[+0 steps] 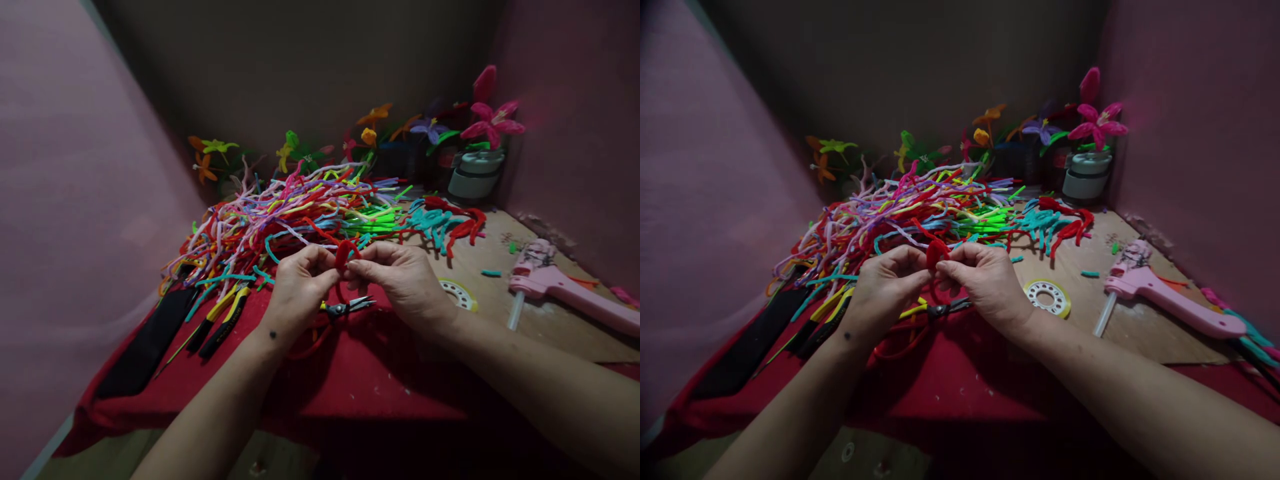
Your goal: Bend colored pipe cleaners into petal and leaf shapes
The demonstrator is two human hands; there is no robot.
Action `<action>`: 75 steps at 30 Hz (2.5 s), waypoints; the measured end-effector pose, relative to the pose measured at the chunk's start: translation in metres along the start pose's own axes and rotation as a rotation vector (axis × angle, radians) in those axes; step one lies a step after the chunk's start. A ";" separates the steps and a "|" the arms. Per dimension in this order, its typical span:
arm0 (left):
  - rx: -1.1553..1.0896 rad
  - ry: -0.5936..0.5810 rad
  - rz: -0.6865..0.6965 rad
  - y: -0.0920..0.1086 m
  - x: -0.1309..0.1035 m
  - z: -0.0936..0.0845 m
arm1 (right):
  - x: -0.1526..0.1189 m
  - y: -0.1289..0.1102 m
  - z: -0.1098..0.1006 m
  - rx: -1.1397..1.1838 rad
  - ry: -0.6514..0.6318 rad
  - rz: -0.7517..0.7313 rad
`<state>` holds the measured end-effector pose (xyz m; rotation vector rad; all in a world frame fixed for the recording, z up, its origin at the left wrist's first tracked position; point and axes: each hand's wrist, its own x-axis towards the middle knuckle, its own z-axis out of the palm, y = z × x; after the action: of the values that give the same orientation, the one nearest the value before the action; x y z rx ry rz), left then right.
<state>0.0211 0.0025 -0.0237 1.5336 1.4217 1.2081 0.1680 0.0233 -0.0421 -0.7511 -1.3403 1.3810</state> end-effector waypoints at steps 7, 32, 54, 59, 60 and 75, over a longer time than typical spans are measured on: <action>-0.015 0.004 0.106 0.000 -0.002 0.005 | -0.007 0.005 0.002 -0.371 0.046 -0.236; -0.056 -0.221 -0.142 0.011 -0.002 0.003 | 0.010 0.001 -0.008 0.094 0.043 0.107; 0.086 -0.278 -0.111 0.012 0.001 0.002 | 0.011 0.009 -0.009 0.178 0.067 0.192; 0.148 -0.241 -0.091 0.009 0.000 0.004 | 0.009 0.009 -0.007 0.206 0.032 0.197; 0.158 -0.259 -0.076 0.008 0.000 0.004 | 0.009 0.009 -0.006 0.231 0.039 0.201; -0.071 -0.351 -0.204 0.003 0.004 -0.004 | 0.016 0.006 -0.012 0.381 -0.092 0.235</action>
<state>0.0186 0.0056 -0.0188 1.4302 1.2521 0.8126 0.1732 0.0428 -0.0462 -0.6042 -1.0339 1.8126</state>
